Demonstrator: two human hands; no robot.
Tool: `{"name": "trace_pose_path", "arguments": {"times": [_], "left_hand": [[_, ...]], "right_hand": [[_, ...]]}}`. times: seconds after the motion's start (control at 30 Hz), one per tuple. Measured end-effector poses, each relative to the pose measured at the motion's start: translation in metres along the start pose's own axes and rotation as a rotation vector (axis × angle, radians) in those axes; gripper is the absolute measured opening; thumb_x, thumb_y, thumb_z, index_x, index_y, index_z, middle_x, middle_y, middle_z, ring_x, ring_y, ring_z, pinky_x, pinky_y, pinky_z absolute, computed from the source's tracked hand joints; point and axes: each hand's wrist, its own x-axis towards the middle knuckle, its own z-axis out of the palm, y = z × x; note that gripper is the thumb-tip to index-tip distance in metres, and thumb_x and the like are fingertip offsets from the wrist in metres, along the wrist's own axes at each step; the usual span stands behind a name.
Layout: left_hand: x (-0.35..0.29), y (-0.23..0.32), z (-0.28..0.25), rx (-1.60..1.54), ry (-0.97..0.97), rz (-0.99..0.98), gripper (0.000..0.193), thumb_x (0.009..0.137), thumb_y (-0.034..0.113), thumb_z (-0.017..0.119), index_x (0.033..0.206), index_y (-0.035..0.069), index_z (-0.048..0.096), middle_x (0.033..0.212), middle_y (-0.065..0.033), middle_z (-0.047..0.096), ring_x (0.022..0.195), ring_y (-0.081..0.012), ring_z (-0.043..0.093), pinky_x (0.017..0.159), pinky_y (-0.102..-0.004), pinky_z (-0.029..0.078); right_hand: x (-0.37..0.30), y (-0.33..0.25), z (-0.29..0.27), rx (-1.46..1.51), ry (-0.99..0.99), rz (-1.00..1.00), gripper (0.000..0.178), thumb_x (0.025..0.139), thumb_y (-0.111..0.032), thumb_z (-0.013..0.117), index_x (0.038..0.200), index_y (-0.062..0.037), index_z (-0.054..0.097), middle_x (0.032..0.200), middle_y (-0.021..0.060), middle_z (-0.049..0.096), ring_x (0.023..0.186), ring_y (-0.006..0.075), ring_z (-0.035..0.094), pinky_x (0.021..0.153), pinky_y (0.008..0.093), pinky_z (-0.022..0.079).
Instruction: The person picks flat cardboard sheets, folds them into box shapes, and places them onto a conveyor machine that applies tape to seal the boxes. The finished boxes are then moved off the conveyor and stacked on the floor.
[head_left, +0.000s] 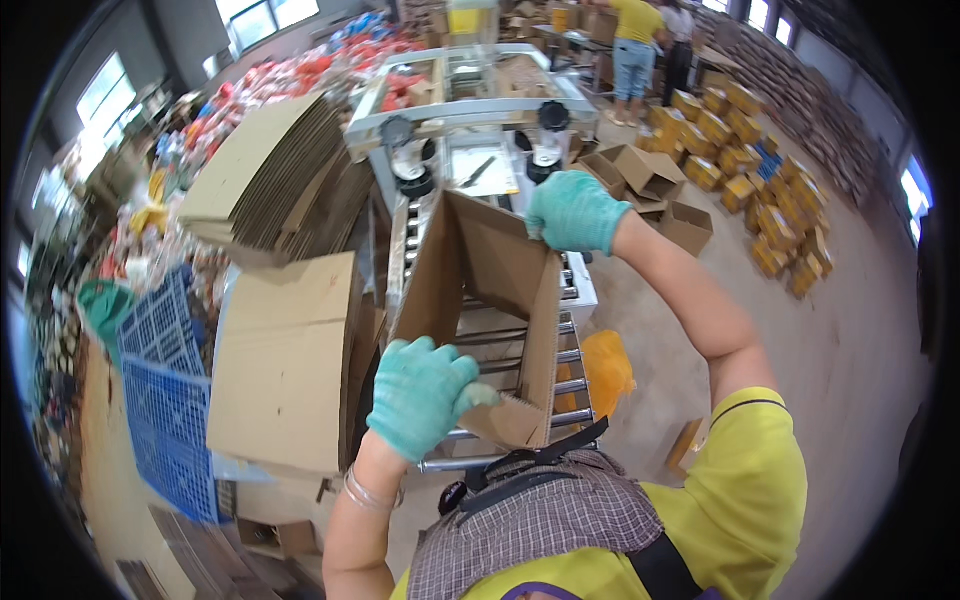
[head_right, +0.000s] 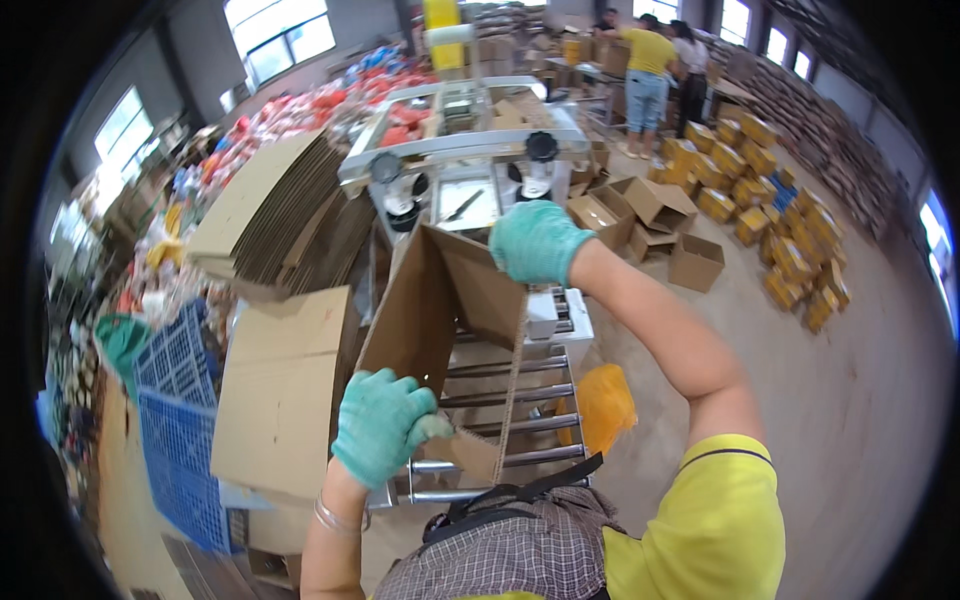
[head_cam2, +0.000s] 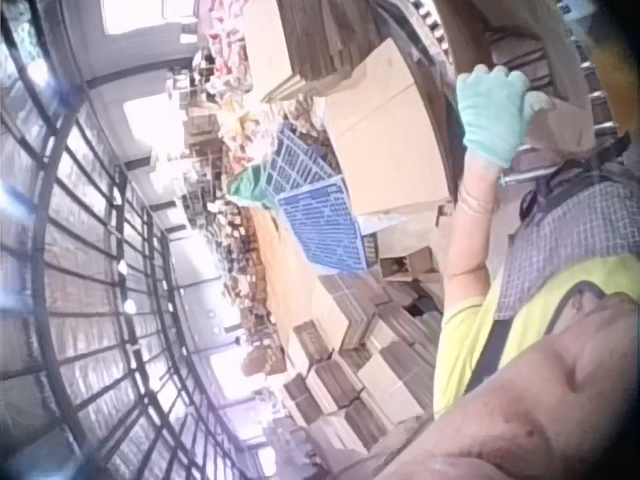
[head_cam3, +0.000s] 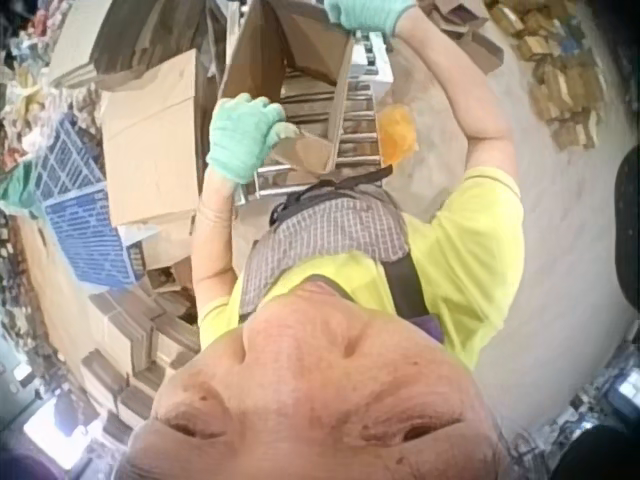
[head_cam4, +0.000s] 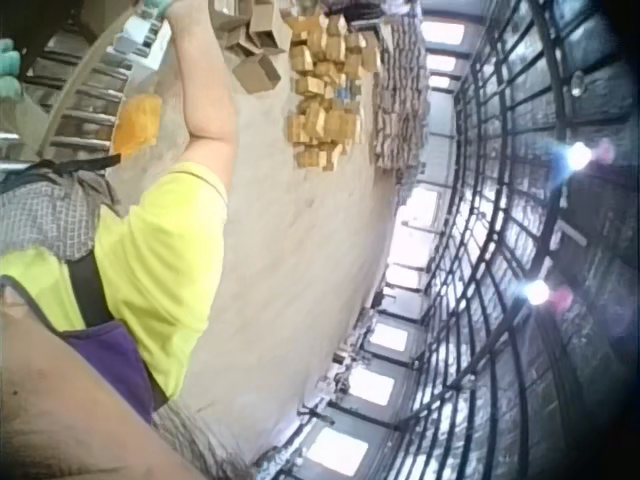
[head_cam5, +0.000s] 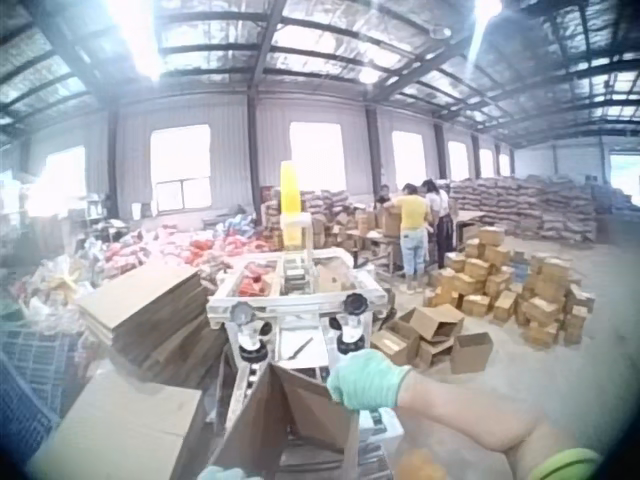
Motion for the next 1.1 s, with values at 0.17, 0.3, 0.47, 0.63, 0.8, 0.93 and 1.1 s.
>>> {"name": "trace_pose_path", "arguments": {"times": [0.17,0.3,0.47,0.63,0.8,0.93,1.1], "left_hand": [[0.003,-0.003,0.006,-0.019,-0.018,-0.028,0.039,0.080,0.050,0.056,0.068,0.014,0.064,0.066,-0.0038,0.057,0.067,-0.0235,0.054,0.066,-0.0363,0.038],[0.016,-0.031,0.106,-0.053,-0.622,-0.274,0.027,0.088,0.036,0.055,0.079,0.014,0.068,0.082,-0.0096,0.067,0.081,-0.0277,0.064,0.066,-0.0407,0.047],[0.000,-0.014,0.027,0.195,0.387,-0.036,0.024,0.070,0.020,0.064,0.090,0.009,0.060,0.099,-0.0125,0.057,0.100,-0.0301,0.054,0.088,-0.0437,0.042],[-0.033,-0.037,0.018,-0.737,0.321,-0.359,0.074,0.082,0.043,0.062,0.139,0.001,0.039,0.142,-0.0240,0.037,0.134,-0.0403,0.031,0.110,-0.0514,0.021],[-0.007,0.041,0.067,-0.148,-0.029,-0.026,0.069,0.081,0.044,0.061,0.128,-0.005,0.046,0.132,-0.0227,0.046,0.129,-0.0406,0.037,0.110,-0.0494,0.025],[0.026,0.021,0.085,-0.129,0.098,-0.057,0.052,0.081,0.025,0.059,0.123,-0.005,0.049,0.129,-0.0213,0.049,0.127,-0.0398,0.040,0.108,-0.0489,0.028],[0.090,-0.014,0.126,-0.166,0.268,-0.174,0.042,0.080,0.018,0.060,0.116,-0.003,0.054,0.120,-0.0206,0.055,0.118,-0.0365,0.047,0.104,-0.0441,0.034]], "right_hand": [[-0.009,0.006,0.004,0.176,-0.242,-0.005,0.016,0.063,-0.013,0.066,0.076,-0.0167,0.075,0.072,0.0089,0.068,0.067,0.0251,0.066,0.067,0.0348,0.052],[0.007,-0.002,0.015,0.234,-0.514,-0.224,0.021,0.070,-0.021,0.066,0.089,-0.0193,0.075,0.084,0.0089,0.070,0.073,0.0225,0.067,0.069,0.0346,0.053],[0.035,-0.059,0.065,0.423,0.369,-0.092,0.055,0.081,-0.021,0.058,0.132,-0.0055,0.046,0.124,0.0182,0.055,0.113,0.0341,0.053,0.095,0.0443,0.042],[0.074,-0.086,0.141,0.789,0.652,0.150,0.065,0.084,-0.012,0.058,0.142,-0.0015,0.029,0.135,0.0232,0.043,0.122,0.0383,0.045,0.104,0.0404,0.036],[0.024,-0.048,0.147,0.977,0.665,0.359,0.049,0.086,-0.008,0.056,0.132,0.0006,0.044,0.132,0.0183,0.049,0.122,0.0284,0.049,0.101,0.0341,0.040],[-0.097,-0.112,0.112,0.729,0.549,0.295,0.046,0.086,-0.027,0.060,0.126,-0.0051,0.052,0.131,0.0163,0.050,0.126,0.0333,0.044,0.105,0.0473,0.032],[-0.051,-0.080,0.130,0.644,0.692,0.310,0.041,0.089,-0.028,0.057,0.120,-0.0018,0.054,0.122,0.0213,0.053,0.117,0.0395,0.047,0.101,0.0441,0.036]]}}
